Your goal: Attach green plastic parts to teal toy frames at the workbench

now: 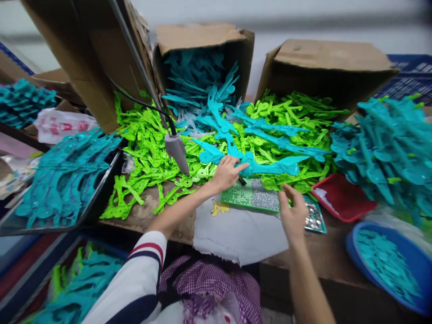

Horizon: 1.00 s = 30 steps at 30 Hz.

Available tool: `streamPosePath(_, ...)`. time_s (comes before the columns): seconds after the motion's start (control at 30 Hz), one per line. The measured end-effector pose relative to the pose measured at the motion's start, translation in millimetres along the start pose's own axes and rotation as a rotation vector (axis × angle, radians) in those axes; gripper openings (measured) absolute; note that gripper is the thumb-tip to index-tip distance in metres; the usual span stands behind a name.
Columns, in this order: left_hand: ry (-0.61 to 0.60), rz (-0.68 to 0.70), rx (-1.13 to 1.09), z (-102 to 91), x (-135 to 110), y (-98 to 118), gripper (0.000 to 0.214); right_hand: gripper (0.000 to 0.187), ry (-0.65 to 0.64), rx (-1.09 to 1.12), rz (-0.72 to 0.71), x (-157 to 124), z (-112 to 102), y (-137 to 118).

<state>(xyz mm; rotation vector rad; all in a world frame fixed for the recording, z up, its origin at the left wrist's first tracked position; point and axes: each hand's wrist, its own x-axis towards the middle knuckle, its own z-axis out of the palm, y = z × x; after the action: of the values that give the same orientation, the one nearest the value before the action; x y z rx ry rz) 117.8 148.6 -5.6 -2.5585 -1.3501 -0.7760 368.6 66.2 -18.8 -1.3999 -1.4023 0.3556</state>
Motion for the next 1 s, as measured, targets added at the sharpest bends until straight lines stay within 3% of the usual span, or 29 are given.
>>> streamPosePath(0.1, 0.152, 0.116, -0.071, -28.8, -26.8, 27.5, 0.042, 0.061, 0.047, 0.495, 0.409, -52.7, 25.3, -11.2)
streamPosePath(0.17, 0.221, 0.175, -0.175, -45.8, -46.8, 46.4, 0.039, 0.066, 0.054, 0.705, 0.460, -64.8, 31.0, -29.2)
streamPosePath(0.23, 0.245, 0.148, -0.306, -59.5, -66.2, 63.7, 0.035, 0.065, 0.009, 0.763, 0.398, -69.3, 32.5, -53.9)
streamPosePath(0.4, 0.205, -0.110, -0.598, -81.6, -109.2, 96.2, 0.031, 0.052, -0.197, 0.555, 0.297, -82.4, 24.8, -110.2)
streamPosePath(0.5, 0.144, -0.140, -0.678, -90.0, -137.5, 106.9, 0.038, 0.045, -0.396, 0.402, 0.207, -69.3, -2.1, -115.8)
streamPosePath(0.6, 0.084, -0.099, -0.649, -95.6, -175.9, 109.9, 0.048, 0.038, -0.905, 0.128, 0.010, -35.2, -39.4, -97.2)
streamPosePath(0.67, 0.142, -0.067, -0.525, -96.0, -204.2, 107.5, 0.053, 0.033, -1.294, -0.138, -0.137, -20.2, -53.2, -80.3)
streamPosePath(0.73, 0.165, 0.000, -0.380, -91.5, -227.4, 102.4, 0.058, 0.021, -1.581, -0.400, -0.250, -22.5, -48.2, -66.4)
streamPosePath(0.77, 0.118, 0.037, -0.318, -87.0, -235.4, 99.2, 0.057, 0.015, -1.677, -0.505, -0.290, -29.6, -38.7, -61.2)
streamPosePath(0.87, -0.191, 0.073, -0.183, -67.0, -243.9, 87.2, 0.053, 0.014, -1.779, -0.704, -0.373, -57.9, 0.1, -52.6)
streamPosePath(0.93, -0.357, 0.019, -0.139, -52.2, -242.7, 77.6, 0.047, 0.017, -1.716, -0.737, -0.423, -66.2, 15.9, -50.0)
streamPosePath(1.0, -0.429, -0.058, -0.131, -40.5, -242.4, 68.3, 0.039, 0.024, -1.576, -0.620, -0.461, -57.5, 12.9, -44.7)
